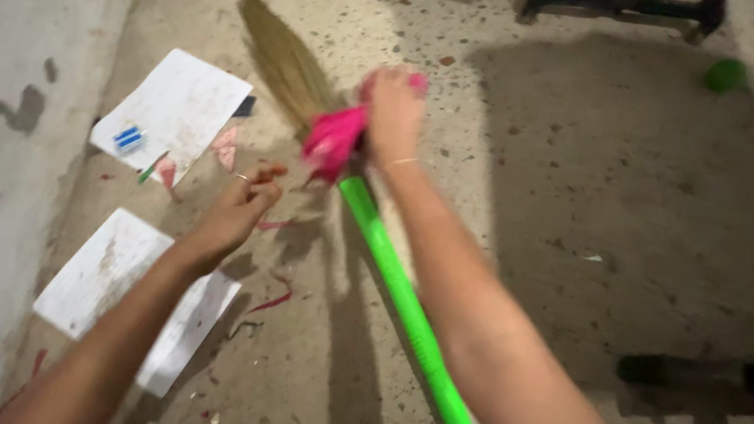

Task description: The person sweeps debris from a concrete floor using a broom and by hand, then gathers scraps of fabric and paper into a pile.

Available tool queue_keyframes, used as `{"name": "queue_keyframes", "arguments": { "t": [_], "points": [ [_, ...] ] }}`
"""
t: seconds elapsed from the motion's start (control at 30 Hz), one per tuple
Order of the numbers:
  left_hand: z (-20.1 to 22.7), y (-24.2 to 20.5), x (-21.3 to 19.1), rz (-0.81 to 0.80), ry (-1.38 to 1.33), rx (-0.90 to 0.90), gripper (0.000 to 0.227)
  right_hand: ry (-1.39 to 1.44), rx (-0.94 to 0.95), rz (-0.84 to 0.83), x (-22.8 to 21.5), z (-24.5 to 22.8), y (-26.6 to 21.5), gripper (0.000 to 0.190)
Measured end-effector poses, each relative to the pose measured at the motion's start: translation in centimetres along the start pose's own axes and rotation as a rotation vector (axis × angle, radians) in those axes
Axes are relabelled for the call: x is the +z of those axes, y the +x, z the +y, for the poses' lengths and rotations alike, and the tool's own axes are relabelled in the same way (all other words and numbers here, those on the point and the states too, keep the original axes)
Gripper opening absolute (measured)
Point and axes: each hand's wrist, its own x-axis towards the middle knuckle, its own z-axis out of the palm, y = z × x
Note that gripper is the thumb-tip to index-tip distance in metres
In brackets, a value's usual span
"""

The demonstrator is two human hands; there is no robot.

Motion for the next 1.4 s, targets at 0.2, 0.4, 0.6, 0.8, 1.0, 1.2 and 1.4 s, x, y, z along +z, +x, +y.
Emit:
{"name": "queue_keyframes", "arguments": {
  "t": [0.2,0.4,0.6,0.8,1.0,1.2,1.4],
  "points": [
    [-3.3,-8.5,-11.5,-0.255,1.088,-0.344,0.050,-0.361,0.201,-0.245,2.3,5.8,-3.1,0.028],
    [-9.5,-12.7,-17.1,0.094,1.187,-0.635,0.054,-0.168,-0.047,-0.389,0.4,-8.9,-5.9,0.027],
    [-15.4,-12.6,-19.1,0.188,1.103,-0.718,0.051,0.472,-0.194,-0.895,1.4,-21.1,-15.3,0.033],
    [-15.8,-14.5,-19.7,0.268,0.975,-0.730,0.083,0.703,-0.293,-0.814,2.9,-25.5,-20.6,0.034],
    [-16.0,-14.5,-19.2,0.216,0.938,-0.777,0.101,0.773,-0.109,-0.833,5.3,-27.8,-21.0,0.043],
    [-16.1,-15.7,-18.7,0.217,0.940,-0.767,0.096,0.798,0.086,-0.868,6.5,-29.2,-21.0,0.027],
    [-18.4,-14.6,-19.4,0.439,0.984,-0.539,0.058,0.866,-0.057,-0.782,3.6,-29.1,-16.3,0.019]
  ]
}}
